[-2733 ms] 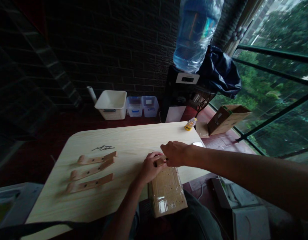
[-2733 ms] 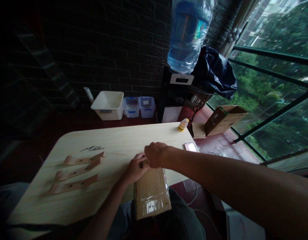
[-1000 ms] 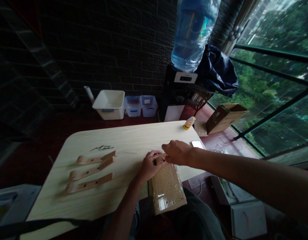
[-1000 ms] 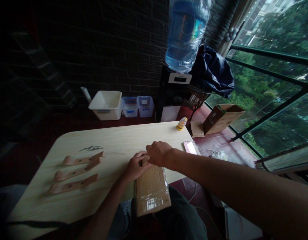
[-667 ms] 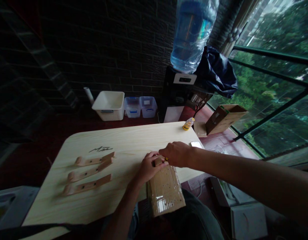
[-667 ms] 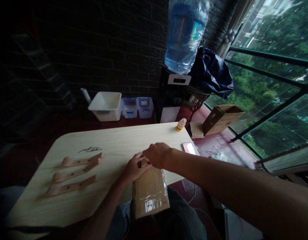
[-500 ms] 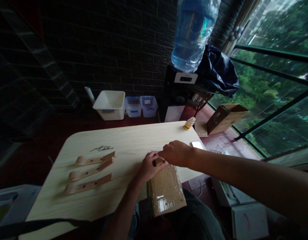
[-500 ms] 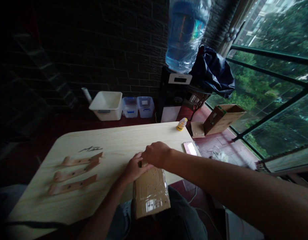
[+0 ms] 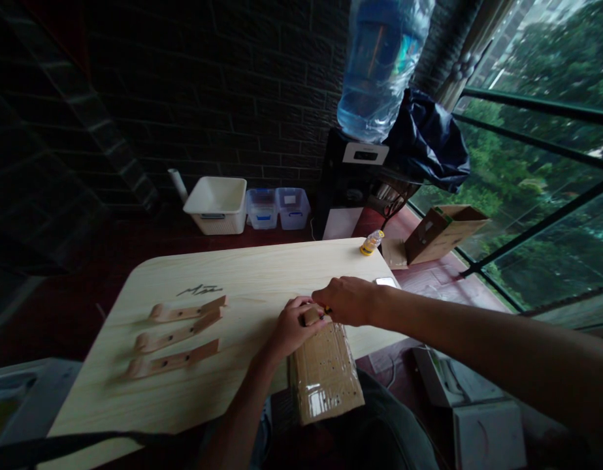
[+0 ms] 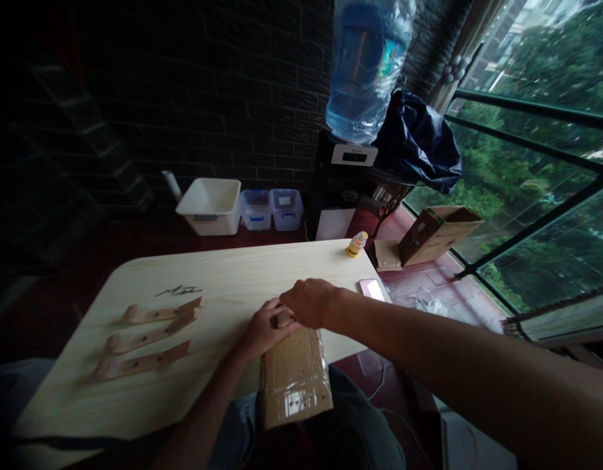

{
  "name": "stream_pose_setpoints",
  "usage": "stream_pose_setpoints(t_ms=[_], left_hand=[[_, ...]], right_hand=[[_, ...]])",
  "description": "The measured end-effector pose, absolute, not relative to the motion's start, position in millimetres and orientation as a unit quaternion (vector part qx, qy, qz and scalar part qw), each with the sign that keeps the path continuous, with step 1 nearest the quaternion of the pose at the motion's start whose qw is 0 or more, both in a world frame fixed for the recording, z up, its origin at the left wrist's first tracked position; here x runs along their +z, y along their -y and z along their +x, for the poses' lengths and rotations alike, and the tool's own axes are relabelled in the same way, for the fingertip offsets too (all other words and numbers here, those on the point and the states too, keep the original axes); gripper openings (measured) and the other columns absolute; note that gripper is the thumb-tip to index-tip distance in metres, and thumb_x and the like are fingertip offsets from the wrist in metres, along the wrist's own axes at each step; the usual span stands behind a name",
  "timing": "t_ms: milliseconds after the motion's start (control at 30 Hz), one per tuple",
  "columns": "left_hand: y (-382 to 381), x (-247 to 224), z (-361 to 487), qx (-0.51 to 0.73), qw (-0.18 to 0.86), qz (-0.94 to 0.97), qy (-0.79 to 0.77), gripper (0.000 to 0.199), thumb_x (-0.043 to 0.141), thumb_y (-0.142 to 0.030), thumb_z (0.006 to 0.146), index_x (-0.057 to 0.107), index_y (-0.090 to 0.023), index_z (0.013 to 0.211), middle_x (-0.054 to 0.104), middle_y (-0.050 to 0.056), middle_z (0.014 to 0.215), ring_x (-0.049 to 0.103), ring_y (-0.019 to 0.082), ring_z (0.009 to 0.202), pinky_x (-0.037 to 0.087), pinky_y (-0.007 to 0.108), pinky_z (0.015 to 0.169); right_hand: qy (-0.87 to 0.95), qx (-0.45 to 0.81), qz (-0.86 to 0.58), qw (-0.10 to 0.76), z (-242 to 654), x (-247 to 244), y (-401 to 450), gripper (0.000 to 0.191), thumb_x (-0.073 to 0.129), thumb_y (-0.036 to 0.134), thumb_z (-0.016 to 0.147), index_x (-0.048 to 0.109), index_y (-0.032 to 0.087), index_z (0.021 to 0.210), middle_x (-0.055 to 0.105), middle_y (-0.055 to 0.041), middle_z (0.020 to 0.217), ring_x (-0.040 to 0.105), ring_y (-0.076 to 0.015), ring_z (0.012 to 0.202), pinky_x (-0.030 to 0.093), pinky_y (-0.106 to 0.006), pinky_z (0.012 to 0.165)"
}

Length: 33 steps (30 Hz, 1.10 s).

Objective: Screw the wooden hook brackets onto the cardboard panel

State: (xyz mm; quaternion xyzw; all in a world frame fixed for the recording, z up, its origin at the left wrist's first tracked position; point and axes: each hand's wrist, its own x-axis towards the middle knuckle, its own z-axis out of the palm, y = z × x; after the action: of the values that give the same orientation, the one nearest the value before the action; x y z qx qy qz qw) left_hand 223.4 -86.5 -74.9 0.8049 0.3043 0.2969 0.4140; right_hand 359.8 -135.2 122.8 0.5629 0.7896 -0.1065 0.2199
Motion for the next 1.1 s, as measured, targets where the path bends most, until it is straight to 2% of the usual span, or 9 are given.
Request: stream_pose_setpoints(t_ms=[67, 167, 400, 533, 667, 833, 1000, 1100], left_hand=[[87, -75, 224, 0.292, 0.405, 0.811, -0.304, 0.016, 0.078, -0.031, 0.077, 0.077, -0.025, 0.093, 0.068, 0.005, 0.112, 0.062, 0.024, 0.108, 0.05, 0.036, 0.097], [86, -75, 224, 0.294, 0.398, 0.816, -0.298, 0.016, 0.077, -0.032, 0.079, 0.076, -0.025, 0.094, 0.068, 0.005, 0.113, 0.061, 0.023, 0.109, 0.049, 0.036, 0.097], [85, -81, 224, 0.301, 0.423, 0.803, -0.292, 0.02, 0.077, -0.03, 0.078, 0.075, -0.024, 0.096, 0.067, 0.005, 0.116, 0.062, 0.023, 0.111, 0.049, 0.036, 0.098], [86, -81, 224, 0.305, 0.424, 0.801, -0.293, 0.016, 0.077, -0.031, 0.078, 0.077, -0.025, 0.094, 0.067, 0.005, 0.116, 0.061, 0.024, 0.112, 0.05, 0.036, 0.098], [87, -80, 224, 0.298, 0.418, 0.801, -0.308, 0.018, 0.078, -0.032, 0.077, 0.078, -0.025, 0.094, 0.067, 0.006, 0.115, 0.062, 0.024, 0.109, 0.05, 0.037, 0.098], [87, -79, 224, 0.3, 0.424, 0.799, -0.303, 0.017, 0.079, -0.03, 0.076, 0.078, -0.025, 0.093, 0.067, 0.006, 0.116, 0.063, 0.024, 0.109, 0.05, 0.037, 0.098], [87, -79, 223, 0.296, 0.426, 0.803, -0.293, 0.016, 0.078, -0.031, 0.078, 0.077, -0.025, 0.093, 0.067, 0.005, 0.117, 0.061, 0.024, 0.112, 0.049, 0.036, 0.099], [86, -78, 224, 0.291, 0.421, 0.806, -0.297, 0.016, 0.077, -0.032, 0.079, 0.077, -0.025, 0.094, 0.067, 0.005, 0.118, 0.061, 0.024, 0.112, 0.049, 0.036, 0.099]], right_hand=[[-0.806, -0.089, 0.541, 0.223, 362, 121, 132, 0.023, 0.064, 0.023, 0.091, 0.069, 0.014, 0.111, 0.075, -0.0168, 0.103, 0.073, -0.0277, 0.098, 0.055, -0.033, 0.078], [-0.809, -0.078, 0.544, 0.209, 365, 112, 130, 0.025, 0.06, 0.027, 0.093, 0.069, 0.014, 0.112, 0.075, -0.0177, 0.106, 0.072, -0.0306, 0.1, 0.055, -0.036, 0.078], [-0.722, -0.11, 0.662, 0.169, 363, 107, 136, 0.035, 0.059, 0.038, 0.092, 0.067, 0.009, 0.111, 0.074, -0.0211, 0.104, 0.072, -0.0316, 0.098, 0.055, -0.034, 0.073], [-0.774, -0.144, 0.583, 0.203, 365, 118, 137, 0.041, 0.064, 0.026, 0.088, 0.059, 0.008, 0.124, 0.074, -0.0178, 0.106, 0.073, -0.0287, 0.097, 0.054, -0.03, 0.071], [-0.822, -0.08, 0.511, 0.239, 372, 114, 135, 0.031, 0.057, 0.02, 0.093, 0.062, 0.014, 0.123, 0.074, -0.0168, 0.105, 0.073, -0.0299, 0.098, 0.053, -0.034, 0.075], [-0.826, -0.069, 0.52, 0.208, 376, 102, 136, 0.029, 0.054, 0.028, 0.097, 0.064, 0.014, 0.121, 0.075, -0.0157, 0.099, 0.073, -0.0258, 0.094, 0.052, -0.031, 0.076], [-0.759, -0.098, 0.608, 0.211, 371, 106, 134, 0.039, 0.055, 0.041, 0.095, 0.068, 0.008, 0.111, 0.074, -0.0209, 0.1, 0.072, -0.0289, 0.097, 0.052, -0.032, 0.074], [-0.746, -0.134, 0.616, 0.215, 372, 114, 130, 0.045, 0.061, 0.042, 0.09, 0.065, 0.007, 0.118, 0.074, -0.0206, 0.106, 0.072, -0.0294, 0.097, 0.052, -0.031, 0.07]])
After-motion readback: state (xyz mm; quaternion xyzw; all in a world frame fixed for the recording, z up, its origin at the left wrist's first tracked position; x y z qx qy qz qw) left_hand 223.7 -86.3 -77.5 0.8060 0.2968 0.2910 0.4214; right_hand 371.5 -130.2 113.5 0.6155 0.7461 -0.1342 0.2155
